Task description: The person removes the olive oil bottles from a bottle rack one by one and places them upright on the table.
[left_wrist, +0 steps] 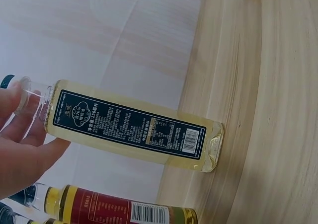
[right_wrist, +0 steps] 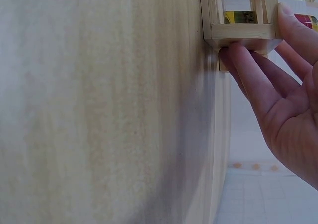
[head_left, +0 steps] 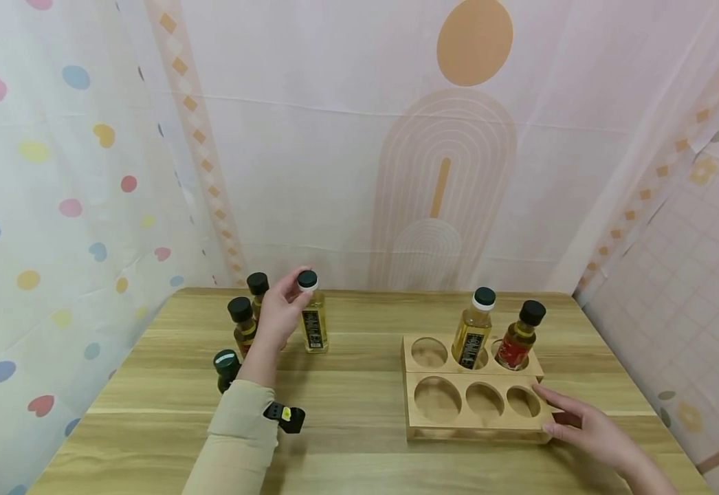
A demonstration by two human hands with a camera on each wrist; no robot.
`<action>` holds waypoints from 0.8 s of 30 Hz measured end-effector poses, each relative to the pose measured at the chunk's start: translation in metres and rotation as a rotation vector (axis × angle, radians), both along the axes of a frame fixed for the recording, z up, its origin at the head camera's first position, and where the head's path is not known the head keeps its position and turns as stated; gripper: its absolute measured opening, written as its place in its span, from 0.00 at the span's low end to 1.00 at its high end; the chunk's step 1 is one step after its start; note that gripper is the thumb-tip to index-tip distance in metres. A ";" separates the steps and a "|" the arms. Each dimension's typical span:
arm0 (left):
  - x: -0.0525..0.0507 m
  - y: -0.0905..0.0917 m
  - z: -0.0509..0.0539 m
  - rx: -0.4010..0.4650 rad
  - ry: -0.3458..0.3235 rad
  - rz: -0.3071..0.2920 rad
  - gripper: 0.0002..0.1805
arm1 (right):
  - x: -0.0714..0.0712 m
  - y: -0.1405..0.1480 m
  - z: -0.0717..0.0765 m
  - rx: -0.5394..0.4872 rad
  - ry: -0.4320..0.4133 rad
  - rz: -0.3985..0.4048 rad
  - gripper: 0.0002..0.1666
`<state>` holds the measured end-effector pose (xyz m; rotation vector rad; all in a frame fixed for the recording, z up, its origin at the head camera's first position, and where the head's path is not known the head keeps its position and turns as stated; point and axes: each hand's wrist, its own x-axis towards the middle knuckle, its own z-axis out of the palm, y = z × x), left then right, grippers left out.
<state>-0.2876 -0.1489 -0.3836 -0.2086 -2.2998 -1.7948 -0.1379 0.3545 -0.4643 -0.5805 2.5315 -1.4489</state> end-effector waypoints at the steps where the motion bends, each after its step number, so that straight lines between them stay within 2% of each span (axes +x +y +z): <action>1: 0.000 -0.001 0.000 -0.002 0.000 0.000 0.25 | 0.000 0.000 0.000 0.001 0.001 0.000 0.35; 6: -0.004 -0.005 -0.002 -0.004 -0.001 -0.007 0.26 | 0.000 0.000 0.000 -0.006 -0.009 -0.001 0.35; 17: -0.007 -0.006 -0.003 -0.004 -0.012 -0.005 0.27 | 0.002 0.000 -0.001 -0.030 0.025 0.004 0.34; 24: -0.009 -0.006 -0.004 -0.012 -0.018 -0.005 0.27 | 0.002 -0.001 -0.001 0.009 0.031 -0.031 0.34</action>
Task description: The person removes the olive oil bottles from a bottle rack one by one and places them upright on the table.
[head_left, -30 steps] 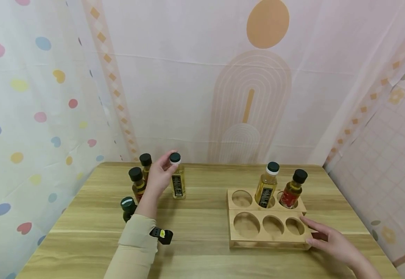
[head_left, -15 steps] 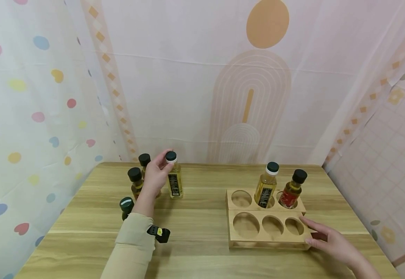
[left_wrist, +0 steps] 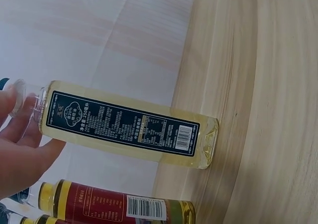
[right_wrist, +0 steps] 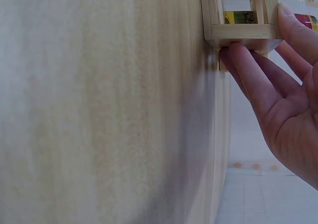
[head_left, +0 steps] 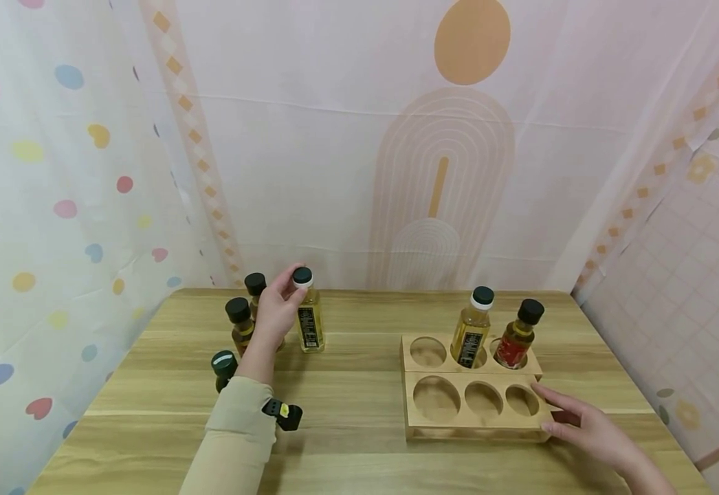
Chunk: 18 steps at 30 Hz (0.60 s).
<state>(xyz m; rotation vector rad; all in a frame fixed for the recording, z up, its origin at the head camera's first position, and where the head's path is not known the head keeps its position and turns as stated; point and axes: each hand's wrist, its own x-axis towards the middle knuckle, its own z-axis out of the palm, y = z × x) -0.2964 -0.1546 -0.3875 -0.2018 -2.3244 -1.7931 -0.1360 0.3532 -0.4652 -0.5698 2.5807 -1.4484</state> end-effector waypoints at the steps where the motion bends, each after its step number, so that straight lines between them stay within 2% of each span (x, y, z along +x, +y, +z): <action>1: 0.000 0.000 0.000 -0.005 0.002 0.001 0.27 | 0.000 0.000 0.000 0.006 0.002 -0.004 0.34; 6: 0.001 -0.001 0.000 -0.017 0.006 0.010 0.28 | 0.000 0.000 0.000 0.023 0.023 -0.007 0.34; 13: 0.011 -0.003 0.001 -0.008 0.011 0.053 0.31 | 0.000 0.001 -0.002 -0.013 0.034 0.031 0.33; 18: 0.021 -0.002 0.008 -0.096 0.007 0.037 0.34 | -0.001 0.001 -0.001 -0.029 0.016 0.038 0.33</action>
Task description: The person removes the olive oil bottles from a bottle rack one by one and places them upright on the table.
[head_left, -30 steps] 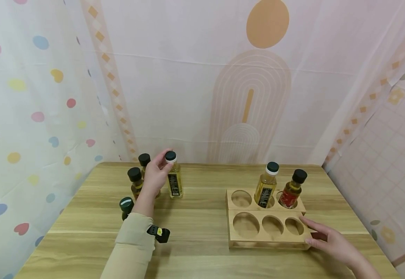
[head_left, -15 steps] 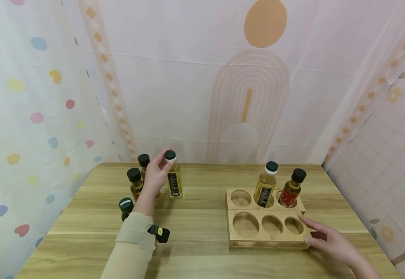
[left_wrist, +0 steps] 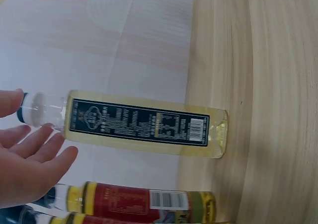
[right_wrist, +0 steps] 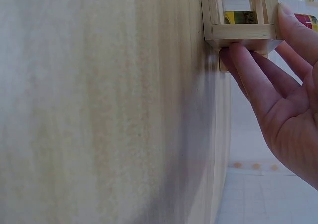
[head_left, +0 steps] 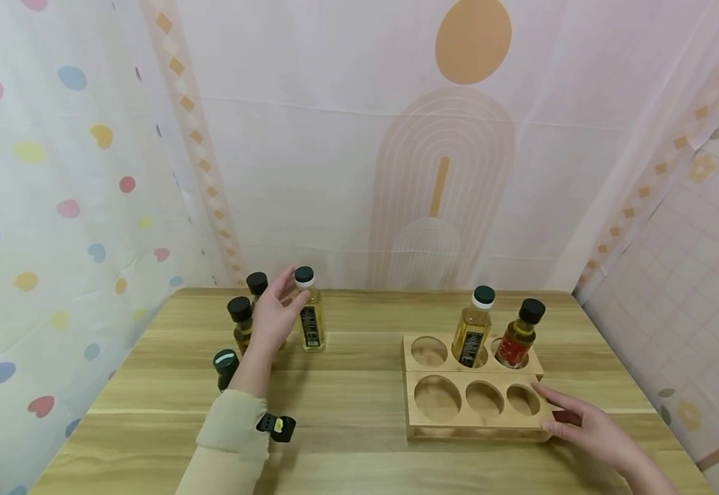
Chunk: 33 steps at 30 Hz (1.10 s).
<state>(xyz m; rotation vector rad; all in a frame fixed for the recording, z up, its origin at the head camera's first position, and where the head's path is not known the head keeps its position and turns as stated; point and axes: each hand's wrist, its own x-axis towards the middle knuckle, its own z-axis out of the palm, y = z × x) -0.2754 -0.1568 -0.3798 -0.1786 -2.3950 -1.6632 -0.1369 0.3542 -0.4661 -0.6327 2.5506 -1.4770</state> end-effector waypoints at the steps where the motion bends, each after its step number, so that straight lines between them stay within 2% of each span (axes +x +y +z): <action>1: 0.003 0.000 0.001 -0.018 -0.006 -0.004 0.34 | 0.000 0.000 0.000 0.001 -0.004 0.002 0.34; 10: 0.025 -0.002 0.007 -0.156 -0.013 -0.044 0.36 | 0.000 0.000 0.001 0.020 0.003 -0.005 0.34; 18: 0.043 -0.005 0.003 -0.244 0.038 -0.088 0.34 | 0.000 0.000 0.000 0.001 0.009 -0.006 0.34; 22: 0.047 -0.004 0.001 -0.273 0.055 -0.119 0.32 | 0.001 0.000 0.000 -0.007 -0.004 -0.007 0.34; 33: 0.050 0.010 -0.011 -0.292 0.012 -0.182 0.33 | 0.000 0.000 -0.001 -0.013 -0.009 -0.008 0.33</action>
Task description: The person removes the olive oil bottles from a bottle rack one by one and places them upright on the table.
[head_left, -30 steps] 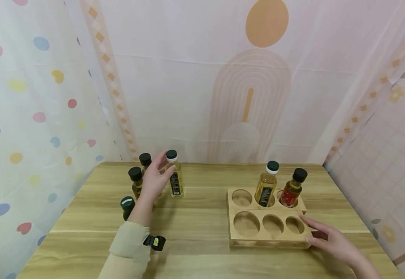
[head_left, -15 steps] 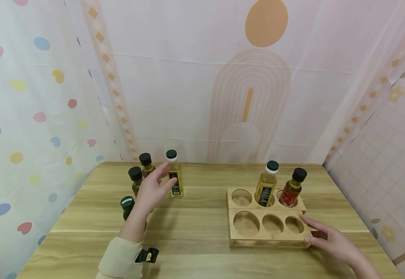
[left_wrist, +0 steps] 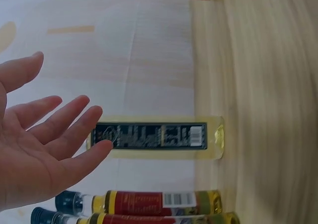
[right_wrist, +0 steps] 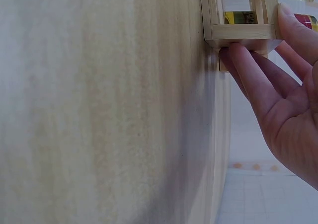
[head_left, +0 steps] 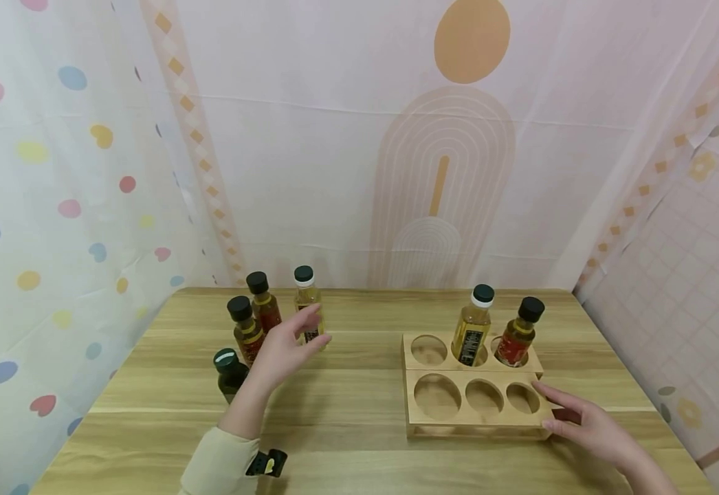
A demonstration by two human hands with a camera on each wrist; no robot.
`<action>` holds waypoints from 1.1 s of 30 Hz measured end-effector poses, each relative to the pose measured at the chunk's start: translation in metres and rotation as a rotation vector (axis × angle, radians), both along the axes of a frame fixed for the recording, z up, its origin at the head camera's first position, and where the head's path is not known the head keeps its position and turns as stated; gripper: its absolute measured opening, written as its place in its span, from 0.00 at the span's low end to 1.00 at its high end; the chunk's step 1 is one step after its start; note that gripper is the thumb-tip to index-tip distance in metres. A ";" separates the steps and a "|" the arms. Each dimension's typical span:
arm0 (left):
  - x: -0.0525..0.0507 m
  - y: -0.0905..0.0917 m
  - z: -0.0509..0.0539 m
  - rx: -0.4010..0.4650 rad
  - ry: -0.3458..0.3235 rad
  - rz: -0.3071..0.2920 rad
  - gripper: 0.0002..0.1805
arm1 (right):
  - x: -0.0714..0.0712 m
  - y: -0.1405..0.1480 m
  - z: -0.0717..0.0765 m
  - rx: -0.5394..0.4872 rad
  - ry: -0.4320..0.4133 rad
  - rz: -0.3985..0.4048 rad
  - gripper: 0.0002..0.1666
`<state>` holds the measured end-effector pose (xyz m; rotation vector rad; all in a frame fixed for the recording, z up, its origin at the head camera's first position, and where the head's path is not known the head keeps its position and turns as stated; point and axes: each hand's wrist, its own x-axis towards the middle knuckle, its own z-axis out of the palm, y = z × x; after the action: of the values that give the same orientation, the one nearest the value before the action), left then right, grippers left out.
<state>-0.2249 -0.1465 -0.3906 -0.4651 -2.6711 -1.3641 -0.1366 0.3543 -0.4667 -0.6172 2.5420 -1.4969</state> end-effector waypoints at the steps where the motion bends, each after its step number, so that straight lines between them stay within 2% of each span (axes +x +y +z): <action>1: 0.000 0.002 -0.002 0.001 -0.004 -0.008 0.33 | 0.000 0.000 0.000 -0.001 0.004 0.001 0.33; 12: 0.004 0.031 -0.021 0.016 -0.015 -0.095 0.32 | -0.001 0.000 -0.001 0.026 0.032 -0.010 0.34; 17: 0.005 0.042 -0.028 0.005 0.005 -0.132 0.32 | 0.000 0.000 0.000 0.038 0.029 -0.014 0.34; 23: 0.005 0.054 -0.033 -0.005 0.007 -0.188 0.32 | 0.000 0.000 0.002 0.040 0.010 -0.013 0.34; 28: 0.004 0.066 -0.036 0.005 -0.004 -0.230 0.33 | -0.001 0.001 0.002 0.051 0.025 -0.009 0.33; 33: 0.001 0.082 -0.040 0.002 0.001 -0.265 0.32 | -0.002 0.000 0.002 0.098 0.037 -0.036 0.33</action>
<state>-0.2235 -0.0642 -0.4302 -0.8446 -2.6815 -1.4278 -0.1383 0.3543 -0.4649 -0.5938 2.6495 -1.3749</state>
